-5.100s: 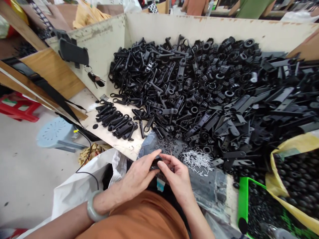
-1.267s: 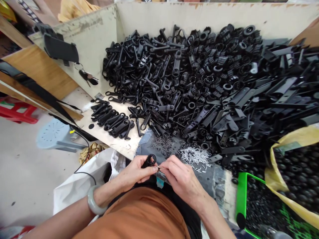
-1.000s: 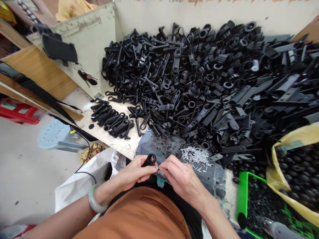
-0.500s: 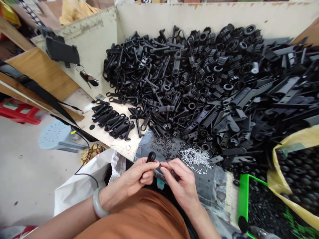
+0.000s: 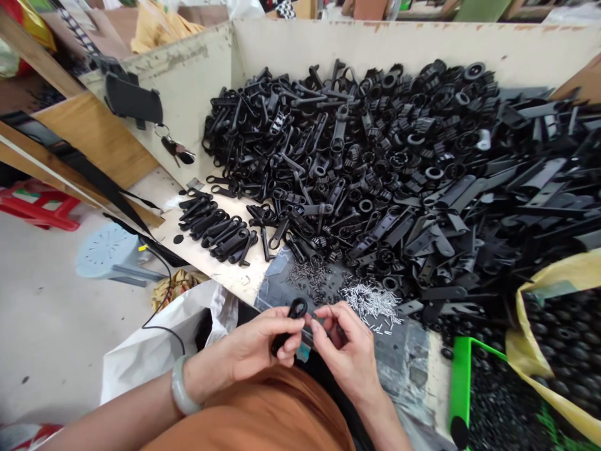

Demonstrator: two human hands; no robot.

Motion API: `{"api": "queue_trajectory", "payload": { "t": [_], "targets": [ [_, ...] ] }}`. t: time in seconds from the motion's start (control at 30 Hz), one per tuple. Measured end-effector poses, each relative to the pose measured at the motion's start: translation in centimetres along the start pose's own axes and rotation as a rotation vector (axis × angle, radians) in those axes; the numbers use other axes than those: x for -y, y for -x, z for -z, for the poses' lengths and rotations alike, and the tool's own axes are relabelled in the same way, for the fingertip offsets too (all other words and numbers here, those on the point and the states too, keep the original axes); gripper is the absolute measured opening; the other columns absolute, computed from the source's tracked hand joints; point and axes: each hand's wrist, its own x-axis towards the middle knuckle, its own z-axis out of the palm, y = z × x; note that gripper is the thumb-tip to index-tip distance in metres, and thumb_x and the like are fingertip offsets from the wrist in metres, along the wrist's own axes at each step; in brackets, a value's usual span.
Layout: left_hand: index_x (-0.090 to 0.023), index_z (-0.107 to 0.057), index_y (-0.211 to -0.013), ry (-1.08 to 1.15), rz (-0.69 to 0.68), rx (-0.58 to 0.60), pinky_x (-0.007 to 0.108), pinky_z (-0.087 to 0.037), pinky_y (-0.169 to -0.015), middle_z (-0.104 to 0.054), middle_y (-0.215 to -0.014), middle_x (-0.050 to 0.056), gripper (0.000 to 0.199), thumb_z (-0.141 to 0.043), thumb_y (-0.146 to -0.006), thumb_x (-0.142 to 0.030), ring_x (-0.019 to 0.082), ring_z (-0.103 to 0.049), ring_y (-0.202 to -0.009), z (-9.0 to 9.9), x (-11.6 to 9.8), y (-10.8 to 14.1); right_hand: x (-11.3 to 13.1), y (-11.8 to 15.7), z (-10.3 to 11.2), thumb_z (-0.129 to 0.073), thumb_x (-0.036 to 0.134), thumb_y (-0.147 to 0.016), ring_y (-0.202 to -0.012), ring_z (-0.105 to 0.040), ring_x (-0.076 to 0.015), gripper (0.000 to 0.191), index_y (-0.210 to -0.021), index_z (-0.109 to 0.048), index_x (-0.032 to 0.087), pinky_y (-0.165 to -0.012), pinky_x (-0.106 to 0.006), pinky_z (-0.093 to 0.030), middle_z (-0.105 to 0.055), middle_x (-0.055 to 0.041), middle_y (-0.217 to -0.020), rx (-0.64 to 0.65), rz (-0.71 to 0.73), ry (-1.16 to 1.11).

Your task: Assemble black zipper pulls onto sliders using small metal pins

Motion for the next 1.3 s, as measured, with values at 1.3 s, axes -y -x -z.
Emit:
{"api": "queue_trajectory", "payload": {
  "t": [1.3],
  "targets": [
    [-0.016, -0.058, -0.095, -0.592, -0.386, -0.139, 0.02, -0.027, -0.042, -0.064, -0.068, 0.0, 0.036, -0.056, -0.094, -0.052, 0.005, -0.037, -0.043, 2.9, 1.3, -1.9, 1.5, -0.5, 1.1, -0.041, 0.025, -0.107, -0.076, -0.07, -0.0125, 0.034, -0.133, -0.063, 0.019, -0.068, -0.021, -0.056, -0.068, -0.007, -0.098, 0.218, 0.21, 0.385]
  ]
}}
